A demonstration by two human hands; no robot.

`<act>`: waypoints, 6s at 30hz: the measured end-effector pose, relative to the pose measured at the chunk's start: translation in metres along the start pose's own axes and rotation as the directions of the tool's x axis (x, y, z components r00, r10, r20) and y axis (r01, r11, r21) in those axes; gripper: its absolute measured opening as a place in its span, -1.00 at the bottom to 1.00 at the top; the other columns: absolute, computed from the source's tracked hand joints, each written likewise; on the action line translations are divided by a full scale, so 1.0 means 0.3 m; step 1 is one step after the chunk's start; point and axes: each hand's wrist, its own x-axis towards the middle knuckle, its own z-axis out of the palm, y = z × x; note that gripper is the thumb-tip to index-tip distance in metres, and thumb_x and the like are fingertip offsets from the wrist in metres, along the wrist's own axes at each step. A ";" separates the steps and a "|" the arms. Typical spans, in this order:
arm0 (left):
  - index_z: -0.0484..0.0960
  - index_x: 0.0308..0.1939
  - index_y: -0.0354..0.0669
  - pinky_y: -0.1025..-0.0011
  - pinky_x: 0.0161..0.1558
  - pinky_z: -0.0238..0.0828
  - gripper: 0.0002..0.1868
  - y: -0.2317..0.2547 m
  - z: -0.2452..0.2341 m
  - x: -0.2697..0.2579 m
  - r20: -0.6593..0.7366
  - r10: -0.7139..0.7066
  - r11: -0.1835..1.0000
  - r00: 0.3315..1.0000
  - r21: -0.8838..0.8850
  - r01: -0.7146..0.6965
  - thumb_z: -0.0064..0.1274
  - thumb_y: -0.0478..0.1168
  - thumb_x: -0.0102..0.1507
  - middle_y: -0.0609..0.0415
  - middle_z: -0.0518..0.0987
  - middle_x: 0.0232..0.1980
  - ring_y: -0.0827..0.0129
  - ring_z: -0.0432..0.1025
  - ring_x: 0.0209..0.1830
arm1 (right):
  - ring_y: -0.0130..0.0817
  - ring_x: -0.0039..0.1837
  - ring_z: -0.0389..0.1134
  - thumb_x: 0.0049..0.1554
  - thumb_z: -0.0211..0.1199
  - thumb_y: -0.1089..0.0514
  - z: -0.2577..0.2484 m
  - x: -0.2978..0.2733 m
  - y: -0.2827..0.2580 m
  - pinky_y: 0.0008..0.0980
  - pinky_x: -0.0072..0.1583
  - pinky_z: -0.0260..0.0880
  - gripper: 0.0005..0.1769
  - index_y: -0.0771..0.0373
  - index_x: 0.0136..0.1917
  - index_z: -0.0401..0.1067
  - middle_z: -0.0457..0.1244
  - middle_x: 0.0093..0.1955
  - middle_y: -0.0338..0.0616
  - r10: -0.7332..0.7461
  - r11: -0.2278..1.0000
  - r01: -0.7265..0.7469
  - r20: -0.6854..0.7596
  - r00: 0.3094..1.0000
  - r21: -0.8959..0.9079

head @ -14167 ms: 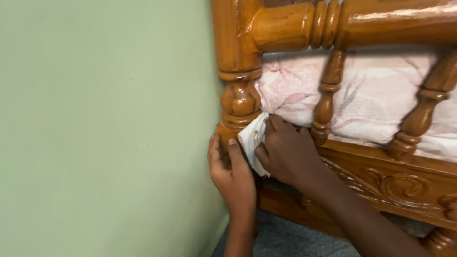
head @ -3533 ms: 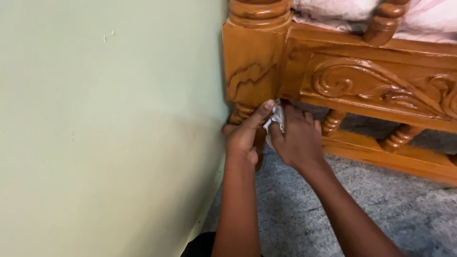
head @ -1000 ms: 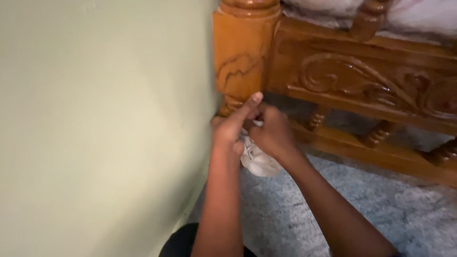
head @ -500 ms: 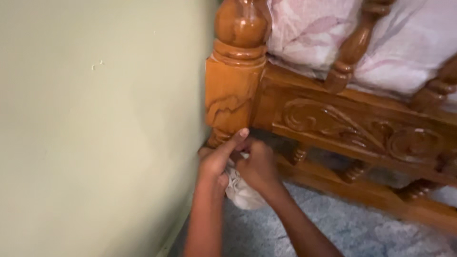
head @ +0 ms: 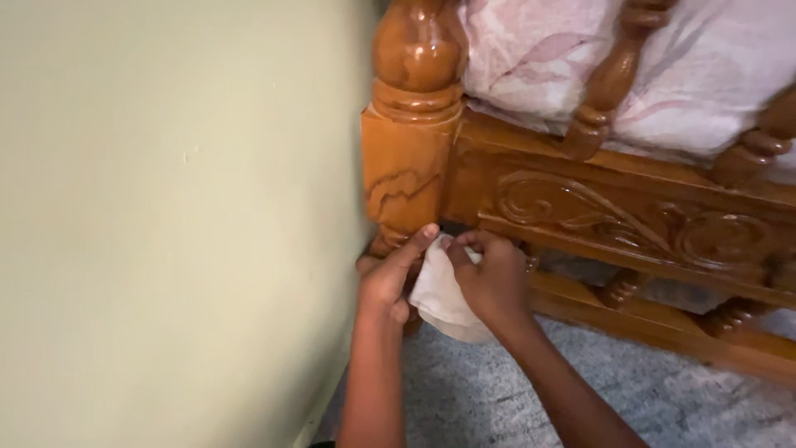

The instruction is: The person wipes the wooden bed frame with a white cloth, focusing on the carved details and lower rails. They repeatedly fold the cloth and continue wiping different sections of the bed frame.

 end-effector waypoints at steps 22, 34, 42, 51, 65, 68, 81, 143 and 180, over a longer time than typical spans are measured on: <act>0.40 0.21 -0.53 0.17 0.00 0.65 -0.14 -0.015 -0.013 0.039 0.006 0.105 0.990 0.994 0.089 -0.105 0.51 -0.30 -0.07 -0.24 0.65 0.11 0.14 0.62 0.01 | 0.19 -0.02 0.44 0.10 0.36 0.10 0.129 0.029 0.038 -0.02 -0.01 0.41 -0.71 0.41 -0.09 0.53 0.39 -0.13 0.24 -0.015 1.000 0.012 -0.238 0.971 -0.014; 0.48 0.16 -0.61 0.05 -0.21 0.62 -0.16 -0.025 -0.020 0.042 0.051 0.047 0.998 0.998 0.040 -0.049 0.47 -0.24 -0.11 -0.35 0.68 0.02 -0.04 0.64 -0.10 | 0.18 0.01 0.44 0.12 0.36 0.12 0.132 0.079 0.097 -0.04 0.04 0.40 -0.69 0.40 0.03 0.48 0.39 -0.06 0.21 -0.193 0.981 0.192 -0.174 0.966 -0.021; 0.37 0.25 -0.60 0.10 -0.30 0.69 0.06 -0.023 -0.019 0.044 0.040 0.062 0.993 0.997 0.096 -0.065 0.53 -0.12 -0.20 -0.35 0.65 0.08 0.01 0.66 -0.11 | 0.04 0.13 0.47 0.11 0.31 0.07 0.172 0.099 0.242 -0.12 0.16 0.41 -0.61 0.32 0.16 0.48 0.41 0.08 0.13 -0.049 0.987 0.066 -0.114 0.992 0.144; 0.25 0.29 -0.52 0.40 -0.64 0.29 0.20 -0.030 -0.018 0.051 -0.085 -0.002 0.983 0.996 0.184 0.017 0.57 0.00 -0.24 -0.40 0.64 0.10 0.16 0.60 -0.37 | 0.12 0.34 0.30 0.24 -0.01 -0.17 0.290 0.244 0.360 -0.01 0.32 0.28 -0.46 0.13 0.34 0.42 0.30 0.34 0.11 0.071 0.935 -0.033 0.097 0.993 -0.352; 0.20 0.35 -0.58 0.02 -0.09 0.35 0.33 -0.046 -0.037 0.094 -0.071 -0.006 0.962 0.997 0.271 0.025 0.56 0.11 -0.27 -0.34 0.60 0.25 -0.02 0.48 0.19 | 0.13 0.41 0.18 0.25 0.05 -0.18 0.326 0.383 0.565 -0.02 0.33 0.15 -0.40 0.21 0.40 0.34 0.19 0.43 0.19 -0.231 0.935 0.329 0.477 0.848 -0.131; 0.33 0.30 -0.62 0.05 -0.14 0.46 0.30 -0.047 -0.046 0.091 -0.026 0.012 0.968 1.000 0.249 -0.005 0.54 0.13 -0.33 -0.37 0.64 0.19 -0.06 0.57 0.14 | 0.13 0.44 0.16 0.25 0.05 -0.19 0.356 0.368 0.629 -0.03 0.35 0.12 -0.38 0.24 0.42 0.32 0.16 0.46 0.21 -0.255 0.935 0.340 0.481 0.839 -0.097; 0.30 0.32 -0.63 0.14 -0.16 0.38 0.31 -0.022 -0.035 0.052 -0.094 0.004 0.958 0.996 0.285 0.024 0.57 0.12 -0.30 -0.33 0.64 0.18 -0.07 0.56 0.14 | 0.05 0.47 0.19 0.20 -0.01 -0.26 0.253 0.323 0.430 -0.11 0.43 0.14 -0.34 0.16 0.39 0.36 0.19 0.48 0.08 -0.018 0.938 0.179 0.473 0.881 -0.297; 0.36 0.26 -0.41 -0.19 -0.02 0.53 0.22 -0.049 -0.035 0.046 -0.033 0.116 0.931 0.993 0.353 -0.097 0.47 0.25 -0.30 -0.23 0.64 0.11 0.00 0.58 0.09 | -0.05 -0.09 0.48 -0.15 0.55 -0.12 0.002 0.064 0.049 -0.12 -0.02 0.50 -0.46 0.27 -0.05 0.50 0.41 -0.11 0.05 -0.094 0.736 0.417 0.530 0.843 -0.533; 0.34 0.27 -0.53 -0.11 -0.06 0.55 0.28 -0.052 -0.035 0.054 -0.026 0.097 0.947 0.995 0.310 -0.085 0.51 0.23 -0.31 -0.28 0.64 0.10 -0.01 0.58 0.08 | -0.03 -0.16 0.43 -0.20 0.56 -0.06 0.033 0.005 0.091 -0.10 0.02 0.42 -0.37 0.38 0.01 0.46 0.37 -0.21 0.08 -0.426 0.589 0.501 0.283 0.859 -0.633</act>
